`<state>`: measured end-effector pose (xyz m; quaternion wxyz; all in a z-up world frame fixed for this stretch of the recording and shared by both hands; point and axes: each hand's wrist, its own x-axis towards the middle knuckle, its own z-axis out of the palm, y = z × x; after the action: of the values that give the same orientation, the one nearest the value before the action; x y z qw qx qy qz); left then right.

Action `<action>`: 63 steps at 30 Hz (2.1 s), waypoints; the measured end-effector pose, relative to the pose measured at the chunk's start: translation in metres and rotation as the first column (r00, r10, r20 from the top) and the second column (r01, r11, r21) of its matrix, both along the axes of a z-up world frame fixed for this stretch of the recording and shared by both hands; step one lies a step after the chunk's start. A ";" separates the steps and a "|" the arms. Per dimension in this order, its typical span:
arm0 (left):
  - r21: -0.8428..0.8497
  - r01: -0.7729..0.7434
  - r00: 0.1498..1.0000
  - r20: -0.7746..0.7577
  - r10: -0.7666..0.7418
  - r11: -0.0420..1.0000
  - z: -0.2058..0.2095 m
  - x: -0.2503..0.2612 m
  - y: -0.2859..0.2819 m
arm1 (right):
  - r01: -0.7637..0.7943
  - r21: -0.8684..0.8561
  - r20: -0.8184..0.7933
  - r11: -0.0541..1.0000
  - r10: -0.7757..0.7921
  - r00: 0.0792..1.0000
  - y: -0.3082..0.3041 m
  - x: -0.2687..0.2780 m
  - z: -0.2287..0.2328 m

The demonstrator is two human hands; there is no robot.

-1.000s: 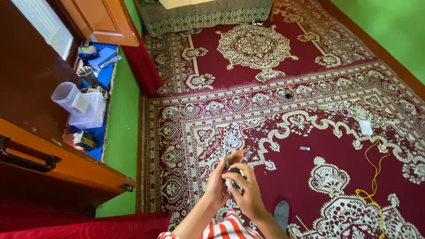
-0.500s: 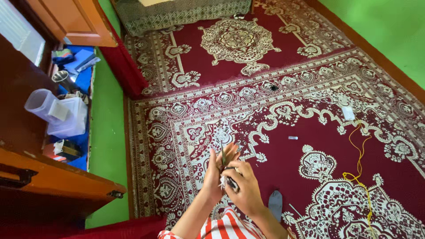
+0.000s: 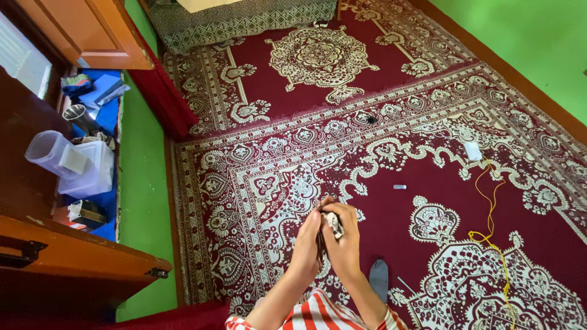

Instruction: The person cleans a wristwatch by wiping its face and strap with a cloth and then uses a screwdriver to tighten a screw on a shelf bracket.

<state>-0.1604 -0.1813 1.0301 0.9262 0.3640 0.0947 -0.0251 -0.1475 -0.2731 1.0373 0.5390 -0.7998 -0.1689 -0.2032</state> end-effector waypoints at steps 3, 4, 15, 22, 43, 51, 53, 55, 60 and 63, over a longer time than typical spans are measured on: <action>-0.046 -0.064 0.994 0.080 0.068 0.997 0.006 0.002 -0.004 | -0.036 -0.041 0.033 0.999 0.037 0.999 0.000 -0.006 -0.002; -0.042 -0.061 0.997 0.054 0.063 0.997 0.008 0.002 -0.002 | -0.051 -0.062 0.011 0.997 0.052 0.999 0.000 -0.008 -0.003; 0.139 -0.078 0.997 0.036 0.074 0.987 0.023 0.021 0.035 | -0.129 -0.130 -0.067 0.983 0.121 0.990 -0.014 -0.034 -0.014; 0.098 0.168 0.986 -0.012 -0.167 0.981 0.011 0.017 0.042 | -0.026 0.139 -0.308 0.990 0.068 0.949 -0.037 -0.028 -0.029; -0.153 0.125 0.982 -0.120 -0.144 0.980 0.015 -0.006 0.011 | -0.071 -0.166 0.193 0.984 0.103 0.976 -0.039 -0.003 0.008; -0.189 0.110 0.992 -0.035 -0.119 0.976 -0.031 -0.002 0.013 | 0.047 -0.305 0.182 0.951 0.010 0.983 -0.029 0.001 -0.008; -0.170 0.162 0.978 -0.102 -0.181 0.972 -0.025 -0.007 0.009 | 0.118 -0.252 0.211 0.961 -0.065 0.975 -0.038 0.013 -0.017; -0.144 0.190 0.972 -0.111 -0.207 0.971 -0.017 -0.010 0.005 | 0.163 -0.199 0.121 0.966 -0.141 0.983 -0.047 0.022 -0.024; -0.191 0.201 0.973 -0.074 -0.218 0.961 -0.011 -0.008 0.000 | 0.171 -0.187 0.069 0.967 -0.161 0.985 -0.051 0.021 -0.019; -0.266 0.134 0.982 -0.095 -0.164 0.955 -0.016 -0.005 0.002 | 0.094 -0.246 0.214 0.965 -0.040 0.976 -0.042 0.010 -0.008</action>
<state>-0.1655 -0.1791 1.0143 0.9542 0.2440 0.1165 -0.1281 -0.1374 -0.3154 1.0288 0.4041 -0.8422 -0.2213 -0.2800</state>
